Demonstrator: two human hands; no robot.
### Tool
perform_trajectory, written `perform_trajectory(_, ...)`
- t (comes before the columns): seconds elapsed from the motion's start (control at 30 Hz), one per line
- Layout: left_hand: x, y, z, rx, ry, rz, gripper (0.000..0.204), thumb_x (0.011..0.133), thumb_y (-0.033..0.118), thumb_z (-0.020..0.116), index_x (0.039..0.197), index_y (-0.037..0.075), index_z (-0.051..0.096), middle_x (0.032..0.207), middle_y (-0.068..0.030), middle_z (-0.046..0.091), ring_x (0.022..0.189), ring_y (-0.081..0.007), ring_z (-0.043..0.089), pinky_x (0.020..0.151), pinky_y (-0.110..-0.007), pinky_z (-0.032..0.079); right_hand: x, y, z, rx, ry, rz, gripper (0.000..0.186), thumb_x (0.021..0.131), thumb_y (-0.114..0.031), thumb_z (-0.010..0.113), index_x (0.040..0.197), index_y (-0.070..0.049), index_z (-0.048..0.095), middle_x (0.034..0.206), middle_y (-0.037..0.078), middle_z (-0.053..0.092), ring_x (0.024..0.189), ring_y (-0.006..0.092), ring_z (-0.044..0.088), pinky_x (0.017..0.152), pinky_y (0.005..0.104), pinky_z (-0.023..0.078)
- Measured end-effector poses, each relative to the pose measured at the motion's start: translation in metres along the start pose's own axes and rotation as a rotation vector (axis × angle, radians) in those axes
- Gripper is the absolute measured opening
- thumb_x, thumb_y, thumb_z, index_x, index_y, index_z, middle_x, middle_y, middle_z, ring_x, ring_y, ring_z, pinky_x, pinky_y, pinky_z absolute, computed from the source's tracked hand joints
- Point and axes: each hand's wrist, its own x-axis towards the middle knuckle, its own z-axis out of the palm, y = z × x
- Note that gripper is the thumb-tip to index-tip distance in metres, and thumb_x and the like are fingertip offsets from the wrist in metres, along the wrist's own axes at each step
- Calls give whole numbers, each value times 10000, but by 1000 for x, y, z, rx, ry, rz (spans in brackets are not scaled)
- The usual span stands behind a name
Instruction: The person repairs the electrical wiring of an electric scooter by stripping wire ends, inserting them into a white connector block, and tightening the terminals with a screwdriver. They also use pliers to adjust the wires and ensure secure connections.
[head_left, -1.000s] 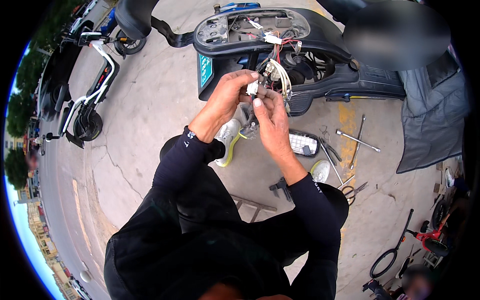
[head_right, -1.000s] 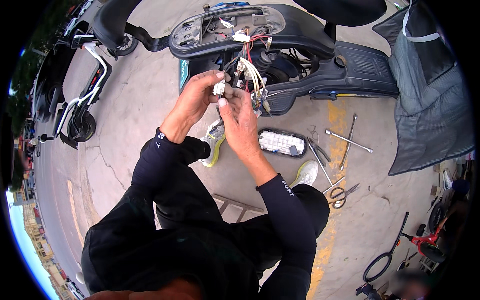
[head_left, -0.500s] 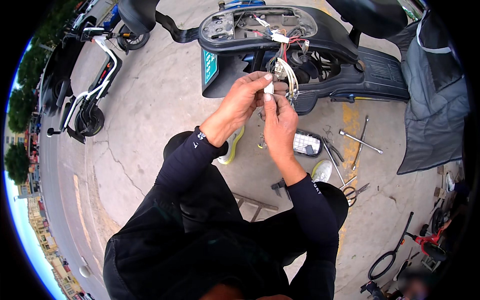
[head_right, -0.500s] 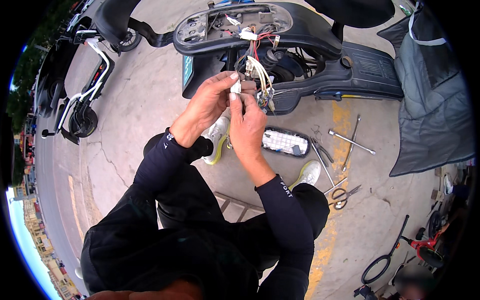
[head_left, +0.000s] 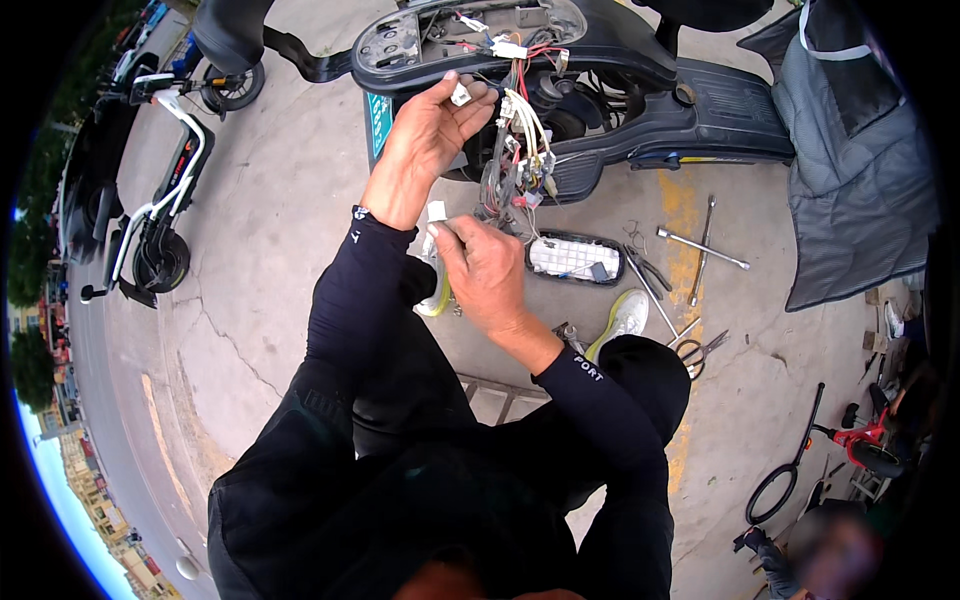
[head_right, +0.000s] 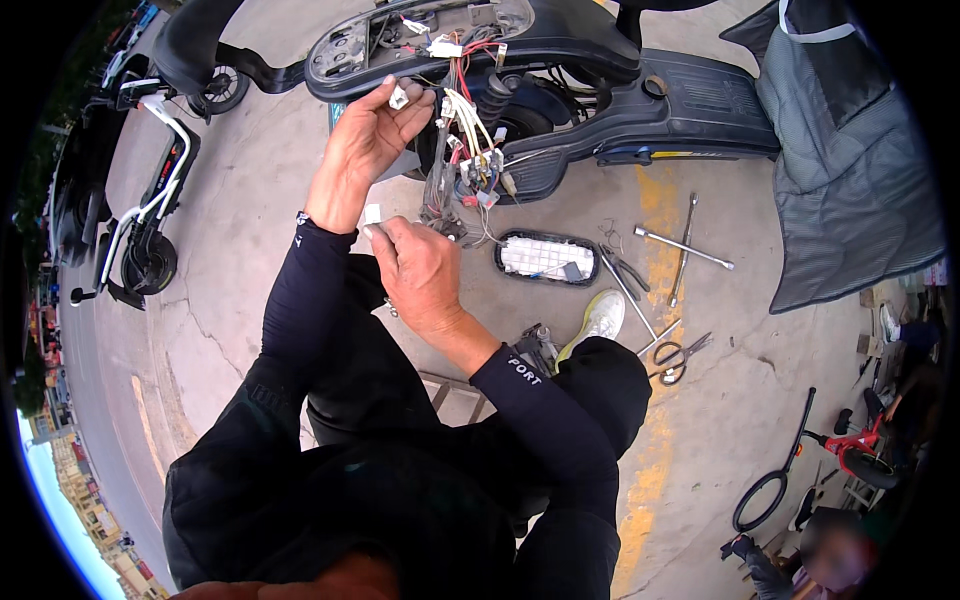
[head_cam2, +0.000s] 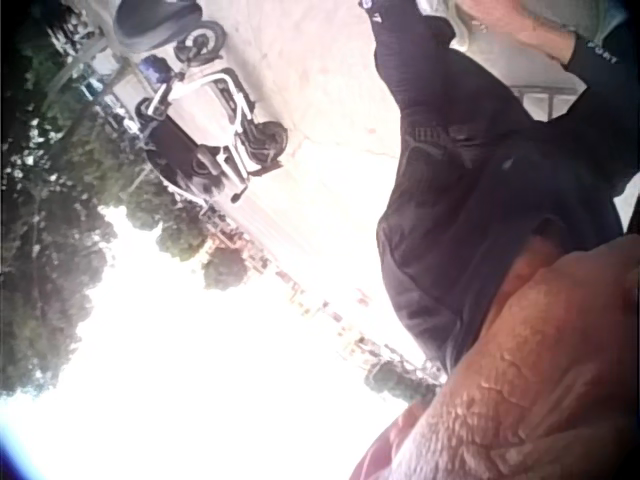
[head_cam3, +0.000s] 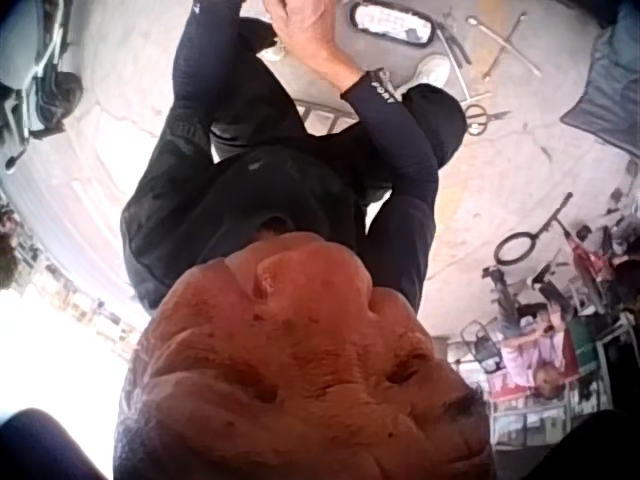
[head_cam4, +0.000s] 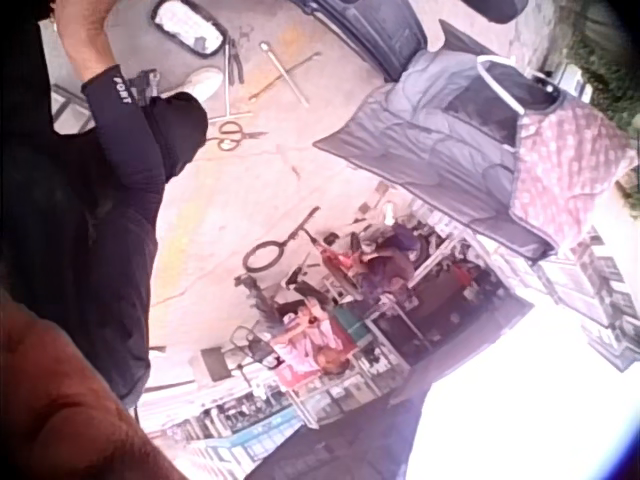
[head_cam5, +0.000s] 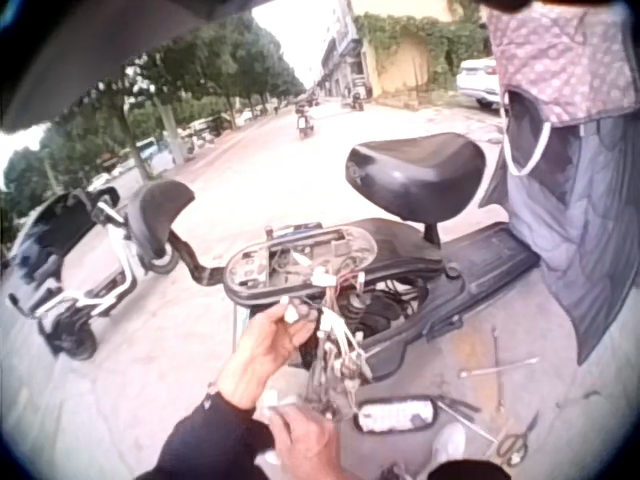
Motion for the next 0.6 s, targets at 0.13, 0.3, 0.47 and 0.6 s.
perform_trajectory(0.13,-12,-1,13,108,-113,-116,183,989,222,574,1027,46,607,910,-102,690,901,-292,720,781,-368,595,10,18,-9,-58,-47,105,133,900,-114,676,874,8,631,727,162,629,694,360,616,634,417,476)
perform_trajectory(0.3,-22,1,4,94,-115,-157,236,1016,260,515,1051,41,593,973,-139,706,859,-265,723,728,-333,599,0,20,11,-61,-186,-116,153,866,-21,618,1016,6,619,1120,202,586,1089,362,569,858,441,507)
perform_trajectory(0.47,-31,-17,17,271,1,-137,289,1047,284,443,1106,21,548,1072,-194,686,903,-263,709,732,-310,584,-1,38,34,-255,-502,-40,362,899,-1,485,1249,92,478,1322,284,472,1282,420,459,985,458,493)
perform_trajectory(0.6,-35,-41,17,497,55,-89,358,1065,314,385,1143,1,539,1135,-190,670,1035,-248,669,874,-349,532,0,33,5,-448,-574,-87,307,907,-10,477,1185,111,527,1359,278,461,1260,384,496,988,431,492)
